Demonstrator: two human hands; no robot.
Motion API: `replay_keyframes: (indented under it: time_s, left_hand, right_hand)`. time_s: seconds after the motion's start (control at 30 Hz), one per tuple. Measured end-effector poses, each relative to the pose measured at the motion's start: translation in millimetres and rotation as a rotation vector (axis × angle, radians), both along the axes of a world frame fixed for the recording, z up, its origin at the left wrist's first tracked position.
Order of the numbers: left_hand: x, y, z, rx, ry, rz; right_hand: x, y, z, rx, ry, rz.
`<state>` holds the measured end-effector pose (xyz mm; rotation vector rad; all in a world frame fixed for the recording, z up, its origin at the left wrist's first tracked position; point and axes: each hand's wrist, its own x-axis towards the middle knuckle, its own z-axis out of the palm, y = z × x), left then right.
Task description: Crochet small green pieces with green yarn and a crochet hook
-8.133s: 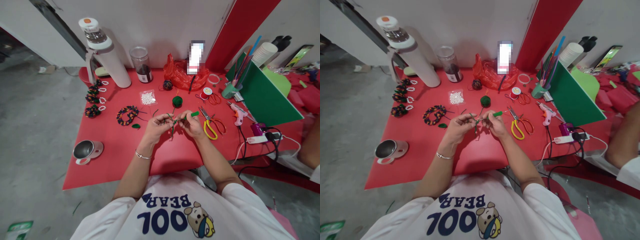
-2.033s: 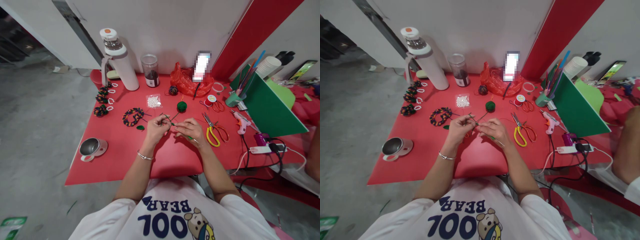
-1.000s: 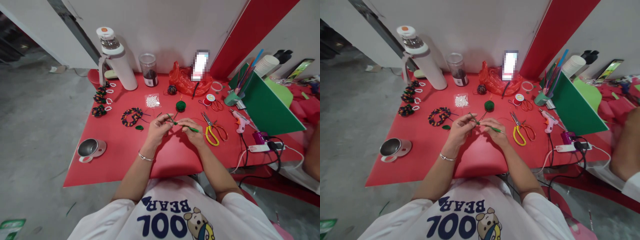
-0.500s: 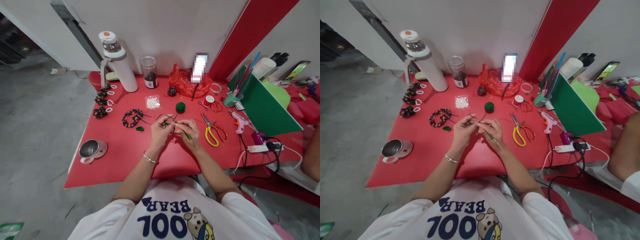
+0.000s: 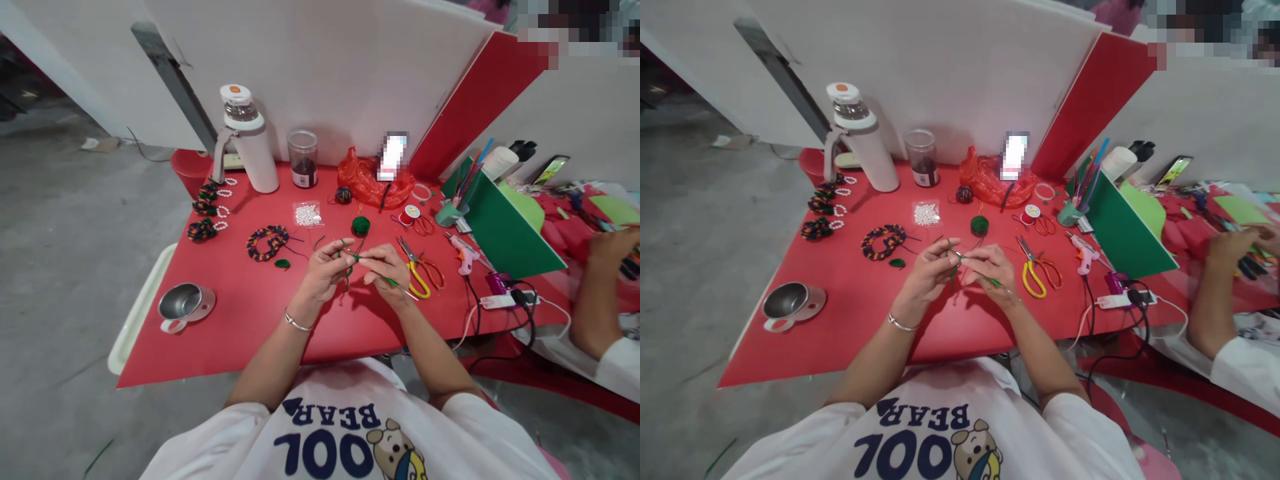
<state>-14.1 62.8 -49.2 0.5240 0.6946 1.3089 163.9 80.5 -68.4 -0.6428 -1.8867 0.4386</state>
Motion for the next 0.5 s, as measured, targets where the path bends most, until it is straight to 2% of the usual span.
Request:
replay_keyframes:
  time_s: [0.5]
  left_hand:
    - [-3.8, -1.6, 3.1, 0.017, 0.007, -0.06]
  right_hand:
    - [24.0, -3.8, 8.6, 0.041, -0.12, 0.084]
